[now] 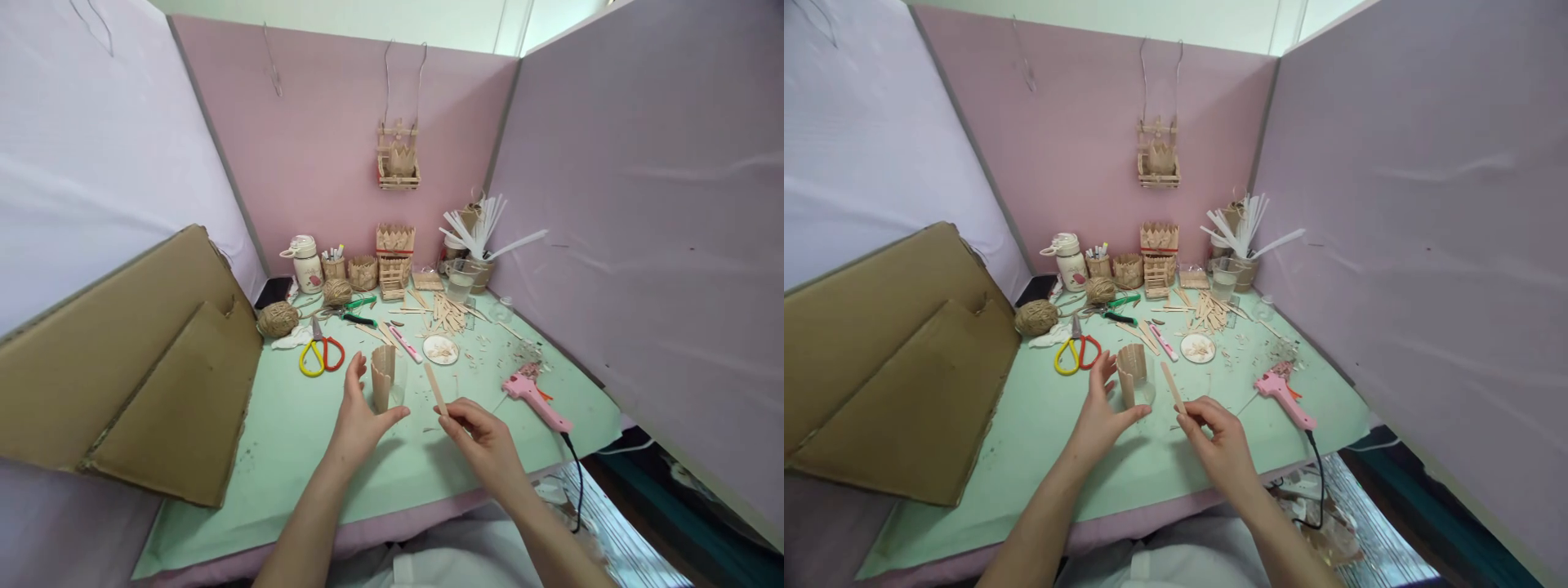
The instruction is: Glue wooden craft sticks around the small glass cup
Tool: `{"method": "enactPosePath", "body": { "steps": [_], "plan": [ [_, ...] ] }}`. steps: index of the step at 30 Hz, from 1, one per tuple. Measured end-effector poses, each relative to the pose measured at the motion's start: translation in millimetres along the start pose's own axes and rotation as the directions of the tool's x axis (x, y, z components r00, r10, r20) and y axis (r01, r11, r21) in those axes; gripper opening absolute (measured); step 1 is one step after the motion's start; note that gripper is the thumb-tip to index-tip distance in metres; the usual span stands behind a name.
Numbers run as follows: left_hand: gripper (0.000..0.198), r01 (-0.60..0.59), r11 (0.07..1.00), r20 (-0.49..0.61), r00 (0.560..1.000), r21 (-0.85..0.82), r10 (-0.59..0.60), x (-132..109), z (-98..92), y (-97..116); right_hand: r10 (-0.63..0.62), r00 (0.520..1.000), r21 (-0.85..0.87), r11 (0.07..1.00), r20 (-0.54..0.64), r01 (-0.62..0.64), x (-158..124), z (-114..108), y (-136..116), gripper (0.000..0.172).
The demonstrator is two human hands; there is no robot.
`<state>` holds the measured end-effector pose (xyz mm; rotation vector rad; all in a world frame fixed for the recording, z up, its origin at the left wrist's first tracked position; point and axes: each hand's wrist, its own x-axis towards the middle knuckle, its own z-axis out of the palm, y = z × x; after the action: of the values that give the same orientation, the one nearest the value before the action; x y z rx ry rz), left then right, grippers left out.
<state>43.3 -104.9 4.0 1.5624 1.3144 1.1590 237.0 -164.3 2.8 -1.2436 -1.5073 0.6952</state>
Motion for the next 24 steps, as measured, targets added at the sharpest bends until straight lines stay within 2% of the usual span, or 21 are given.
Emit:
{"method": "enactPosePath", "body": {
  "steps": [4,7,10,12,15,17,18,20,22,23,24],
  "plan": [
    [0.115,0.073,0.997,0.137,0.988,0.002,-0.072,17.5,2.6,-1.8,-0.017,1.000,0.013,1.000,0.004,0.017,-1.1,1.2,3.7,0.019],
    [0.099,0.053,0.999,0.201,0.978,0.008,-0.054,24.7,-0.5,-1.2,-0.020,1.000,0.018,1.000,-0.017,0.020,-3.3,0.0,6.4,0.018],
    [0.087,0.008,0.999,0.315,0.949,-0.033,0.003,25.9,-2.3,-0.6,-0.031,1.000,0.014,0.999,0.002,0.031,-7.3,2.5,9.2,0.018],
    [0.090,-0.004,0.998,0.363,0.932,-0.061,0.026,25.9,-3.3,-0.9,-0.039,0.999,0.013,0.999,0.015,0.039,-9.5,5.1,10.5,0.017],
    [0.105,-0.014,0.998,0.374,0.927,-0.063,0.037,24.1,-6.7,-2.7,-0.054,0.999,0.001,0.999,-0.004,0.054,-10.8,7.9,11.1,0.016],
    [0.110,-0.042,0.998,0.300,0.952,-0.047,0.054,19.0,-9.9,-3.4,-0.070,0.997,-0.015,0.997,-0.017,0.069,-10.5,8.6,10.6,0.016],
    [0.105,-0.068,0.997,0.220,0.973,-0.034,0.073,14.5,-11.1,-3.0,-0.078,0.997,-0.023,0.997,-0.020,0.078,-10.2,8.9,10.1,0.015],
    [0.081,-0.134,0.991,-0.020,0.991,0.013,0.134,1.2,-11.6,0.2,-0.098,0.995,-0.038,0.995,-0.025,0.097,-9.9,9.8,8.8,0.015],
    [0.047,-0.168,0.984,-0.266,0.947,0.068,0.180,-16.1,-8.8,6.7,-0.129,0.991,-0.063,0.990,-0.029,0.127,-10.7,11.8,7.5,0.015],
    [0.035,-0.173,0.983,-0.333,0.925,0.064,0.185,-25.1,-6.2,10.7,-0.155,0.987,-0.088,0.984,-0.029,0.152,-11.4,13.1,7.0,0.015],
    [0.028,-0.172,0.985,-0.333,0.927,0.033,0.173,-33.7,-3.0,15.1,-0.189,0.982,-0.124,0.975,-0.029,0.184,-12.5,14.6,6.9,0.016]
  ]
}}
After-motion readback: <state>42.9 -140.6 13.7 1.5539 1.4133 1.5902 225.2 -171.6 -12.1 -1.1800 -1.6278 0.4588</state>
